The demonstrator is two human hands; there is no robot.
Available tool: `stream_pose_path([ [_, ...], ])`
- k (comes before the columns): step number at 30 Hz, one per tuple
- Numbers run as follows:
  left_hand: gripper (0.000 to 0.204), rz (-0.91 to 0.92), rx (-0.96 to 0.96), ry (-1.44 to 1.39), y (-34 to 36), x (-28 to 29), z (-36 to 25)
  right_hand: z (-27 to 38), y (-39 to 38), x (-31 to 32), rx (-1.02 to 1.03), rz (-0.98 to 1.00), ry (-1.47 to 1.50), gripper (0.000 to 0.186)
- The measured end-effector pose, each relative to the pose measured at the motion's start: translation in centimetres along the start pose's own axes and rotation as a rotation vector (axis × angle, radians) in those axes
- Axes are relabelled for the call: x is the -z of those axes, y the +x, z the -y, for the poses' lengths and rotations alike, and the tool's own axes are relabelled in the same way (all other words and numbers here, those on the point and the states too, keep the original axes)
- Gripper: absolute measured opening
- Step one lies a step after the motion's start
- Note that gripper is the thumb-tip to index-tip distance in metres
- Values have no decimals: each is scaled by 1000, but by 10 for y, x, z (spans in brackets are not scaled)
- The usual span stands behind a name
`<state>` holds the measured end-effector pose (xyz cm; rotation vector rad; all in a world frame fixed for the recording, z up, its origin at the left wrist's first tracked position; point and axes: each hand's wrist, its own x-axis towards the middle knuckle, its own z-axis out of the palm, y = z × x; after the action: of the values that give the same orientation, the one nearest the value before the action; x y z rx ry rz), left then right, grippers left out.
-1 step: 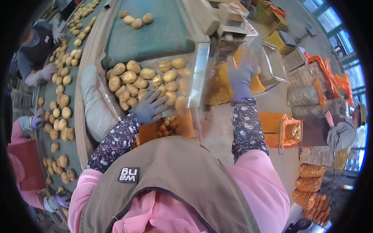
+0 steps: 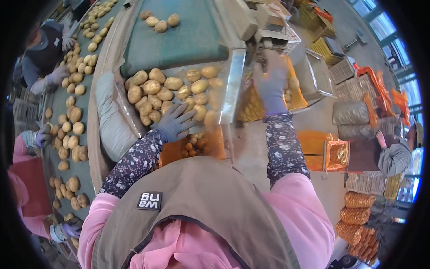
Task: The person sorts potatoes from a conveyor belt by hand, picking up individual potatoes and placing them into a mesh bag.
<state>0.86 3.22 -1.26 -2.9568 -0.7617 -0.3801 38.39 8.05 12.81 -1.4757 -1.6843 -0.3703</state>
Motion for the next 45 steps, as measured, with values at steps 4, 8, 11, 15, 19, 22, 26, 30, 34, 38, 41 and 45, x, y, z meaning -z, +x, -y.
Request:
stream_pose_path([
  [4,41,60,21,17,2,10,-10,109,-28,-72,203,486,540,34],
  [8,42,153,77,11,1,28,-24,194,-34,-117,241,863,580,28],
  [11,39,306,117,-92,-11,16,-33,223,-54,-157,286,1116,401,34],
  [15,35,847,414,-494,8,65,-40,263,-86,-165,367,983,57,42],
  [19,27,680,320,-371,9,72,-39,258,-83,-177,324,971,32,45],
  [22,28,657,253,-287,5,72,-29,255,-70,-166,391,1031,-27,41],
  [26,24,638,367,-324,-12,32,-28,248,-95,-168,454,861,-19,26],
  [30,23,618,370,-325,-18,7,-20,234,-76,-136,193,891,295,33],
  [34,39,228,121,127,-17,24,-14,182,-36,-71,-232,536,696,53],
  [38,60,185,112,81,-13,22,-4,48,0,-32,-211,-147,674,42],
  [41,62,190,152,56,-10,25,0,-38,22,9,54,-418,-185,39],
  [45,64,196,122,94,-10,14,-1,-104,2,7,-20,-155,-661,41],
])
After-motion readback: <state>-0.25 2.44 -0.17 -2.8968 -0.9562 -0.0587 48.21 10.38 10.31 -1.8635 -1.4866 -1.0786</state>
